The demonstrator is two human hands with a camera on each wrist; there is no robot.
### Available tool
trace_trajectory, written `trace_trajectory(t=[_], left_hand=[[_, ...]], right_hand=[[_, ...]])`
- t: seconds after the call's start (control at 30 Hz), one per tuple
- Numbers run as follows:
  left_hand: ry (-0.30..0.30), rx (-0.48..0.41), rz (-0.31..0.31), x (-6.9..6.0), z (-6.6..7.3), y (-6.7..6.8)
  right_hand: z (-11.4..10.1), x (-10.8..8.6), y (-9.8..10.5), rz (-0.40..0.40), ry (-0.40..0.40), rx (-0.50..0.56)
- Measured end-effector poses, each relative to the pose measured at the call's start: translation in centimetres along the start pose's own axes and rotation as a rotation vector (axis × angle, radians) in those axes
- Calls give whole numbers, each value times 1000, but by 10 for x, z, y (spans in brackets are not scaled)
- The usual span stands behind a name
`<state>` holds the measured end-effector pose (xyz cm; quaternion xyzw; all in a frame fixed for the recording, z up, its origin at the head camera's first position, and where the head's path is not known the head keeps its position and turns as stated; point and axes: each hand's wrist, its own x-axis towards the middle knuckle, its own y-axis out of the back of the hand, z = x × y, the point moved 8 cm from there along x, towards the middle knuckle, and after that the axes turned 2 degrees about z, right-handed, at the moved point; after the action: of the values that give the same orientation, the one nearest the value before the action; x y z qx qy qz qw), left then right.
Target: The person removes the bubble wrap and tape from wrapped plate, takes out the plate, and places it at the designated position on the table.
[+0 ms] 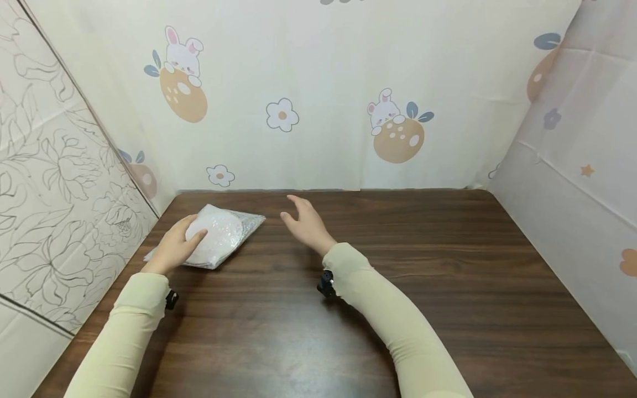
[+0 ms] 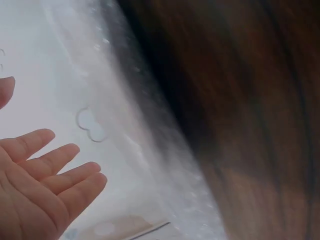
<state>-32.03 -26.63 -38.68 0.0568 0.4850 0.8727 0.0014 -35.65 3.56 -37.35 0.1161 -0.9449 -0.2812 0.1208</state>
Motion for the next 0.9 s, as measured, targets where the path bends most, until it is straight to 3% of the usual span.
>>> trace_trajectory(t=[0.43,0.9], left_hand=[[16,36,14,11,-26,5],[78,91,-87,20,-48,0]], right_hand=[[-3,13,-58,-88,-15,58],[-3,15,-105,-215,-64,122]])
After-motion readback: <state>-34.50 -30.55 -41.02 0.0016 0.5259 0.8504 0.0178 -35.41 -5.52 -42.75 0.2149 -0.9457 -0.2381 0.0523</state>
